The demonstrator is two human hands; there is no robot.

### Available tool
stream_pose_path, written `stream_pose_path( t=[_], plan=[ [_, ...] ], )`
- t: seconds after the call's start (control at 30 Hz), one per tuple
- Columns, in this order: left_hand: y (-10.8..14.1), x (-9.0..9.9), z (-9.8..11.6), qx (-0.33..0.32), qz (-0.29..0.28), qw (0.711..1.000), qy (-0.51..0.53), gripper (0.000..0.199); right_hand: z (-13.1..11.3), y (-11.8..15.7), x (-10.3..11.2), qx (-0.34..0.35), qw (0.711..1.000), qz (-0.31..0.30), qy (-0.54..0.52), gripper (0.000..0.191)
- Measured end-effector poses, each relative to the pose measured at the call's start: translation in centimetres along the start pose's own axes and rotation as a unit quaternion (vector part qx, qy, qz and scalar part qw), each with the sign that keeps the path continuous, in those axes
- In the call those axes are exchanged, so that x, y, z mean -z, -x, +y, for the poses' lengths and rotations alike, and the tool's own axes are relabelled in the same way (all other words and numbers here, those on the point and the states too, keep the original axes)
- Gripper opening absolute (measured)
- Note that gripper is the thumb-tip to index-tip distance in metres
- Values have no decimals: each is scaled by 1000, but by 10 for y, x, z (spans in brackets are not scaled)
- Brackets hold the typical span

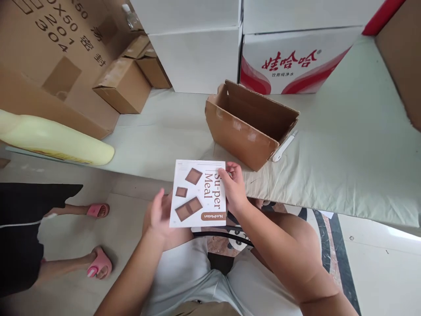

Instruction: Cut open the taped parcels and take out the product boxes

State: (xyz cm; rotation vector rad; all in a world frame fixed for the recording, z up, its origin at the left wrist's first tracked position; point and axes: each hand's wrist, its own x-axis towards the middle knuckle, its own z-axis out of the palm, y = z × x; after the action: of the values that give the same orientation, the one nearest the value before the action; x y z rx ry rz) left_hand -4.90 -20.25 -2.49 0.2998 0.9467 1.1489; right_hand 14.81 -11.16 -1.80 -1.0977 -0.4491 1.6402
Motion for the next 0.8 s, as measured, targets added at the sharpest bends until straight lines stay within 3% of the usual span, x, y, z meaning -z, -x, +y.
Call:
stream_pose_path(
  t=[0.1,0.2,0.3,0.37,0.47,0.57,0.67,0.73,0.8],
  plan=[
    [-5,9,3,-22,17,994,-105,76,9,-4,-2,40,998,9,56,53],
    [-5,15,5,-55,63,990,-111,73,16,-2,-3,63,983,-94,146,44],
    [-4,17,17,-87,110,989,-51,61,24,6,-8,62,949,-235,201,64],
    [-7,16,34,-98,108,987,-60,59,29,10,-16,57,937,-281,198,80],
    [-28,8,78,-130,87,983,-99,59,27,-3,-47,76,945,-254,192,87],
    [-72,-9,136,-159,115,977,-79,38,4,-42,-103,102,952,-191,216,85],
    [-118,-22,183,-123,156,978,-57,24,-23,-84,-160,69,956,-110,263,77],
    [-135,-25,194,-104,168,979,-49,22,-35,-95,-181,56,959,-83,266,77],
    [-139,-24,187,-115,151,982,-26,23,-40,-86,-179,68,962,-79,254,77]
  ],
)
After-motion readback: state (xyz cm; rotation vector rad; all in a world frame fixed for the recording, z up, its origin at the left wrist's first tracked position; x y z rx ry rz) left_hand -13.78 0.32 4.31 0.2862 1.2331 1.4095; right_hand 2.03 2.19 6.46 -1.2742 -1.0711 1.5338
